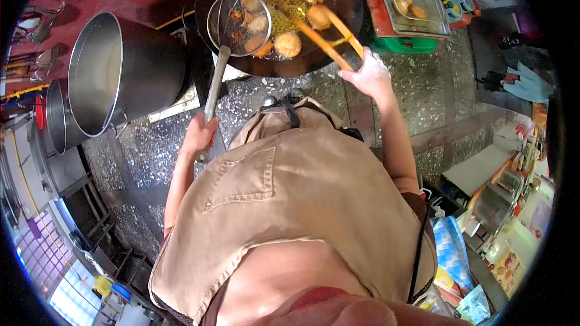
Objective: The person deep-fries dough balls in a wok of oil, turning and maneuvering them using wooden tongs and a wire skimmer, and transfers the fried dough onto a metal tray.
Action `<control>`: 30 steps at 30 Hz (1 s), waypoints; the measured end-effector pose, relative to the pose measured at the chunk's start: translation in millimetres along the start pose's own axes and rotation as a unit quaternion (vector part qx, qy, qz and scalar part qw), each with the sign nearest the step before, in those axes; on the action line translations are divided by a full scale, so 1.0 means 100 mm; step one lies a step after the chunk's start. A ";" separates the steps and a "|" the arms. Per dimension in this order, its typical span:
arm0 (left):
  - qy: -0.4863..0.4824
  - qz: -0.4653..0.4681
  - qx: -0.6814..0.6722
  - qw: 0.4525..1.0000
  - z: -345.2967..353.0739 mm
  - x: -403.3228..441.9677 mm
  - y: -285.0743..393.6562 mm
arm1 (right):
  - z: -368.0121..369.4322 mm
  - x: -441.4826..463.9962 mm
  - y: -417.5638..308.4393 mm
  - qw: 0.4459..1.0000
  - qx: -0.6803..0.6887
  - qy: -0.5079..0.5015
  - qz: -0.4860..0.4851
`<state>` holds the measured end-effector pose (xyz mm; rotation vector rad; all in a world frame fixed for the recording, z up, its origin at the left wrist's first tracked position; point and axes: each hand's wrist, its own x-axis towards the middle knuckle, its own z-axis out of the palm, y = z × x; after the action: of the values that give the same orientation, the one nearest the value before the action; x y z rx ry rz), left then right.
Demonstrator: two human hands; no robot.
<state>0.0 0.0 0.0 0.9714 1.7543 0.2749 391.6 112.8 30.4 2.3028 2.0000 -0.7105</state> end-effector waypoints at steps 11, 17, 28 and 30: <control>-0.014 0.020 0.015 1.000 -0.11 0.04 0.03 | 0.32 -0.11 -0.03 0.922 0.387 -0.015 0.010; -0.007 -0.005 -0.001 1.000 -0.06 0.14 -0.03 | 0.40 0.38 0.64 0.705 0.698 0.020 0.127; 0.056 -0.145 -0.034 0.987 0.11 0.11 -0.07 | 0.05 1.40 2.37 0.443 0.871 0.099 0.186; 0.047 -0.169 -0.045 0.984 0.15 0.10 -0.06 | 0.04 1.63 2.73 0.437 0.882 0.045 0.173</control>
<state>9.1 -0.5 -16.3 0.5909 1.9411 0.1821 660.3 213.5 -105.9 2.6097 -0.2806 -3.6788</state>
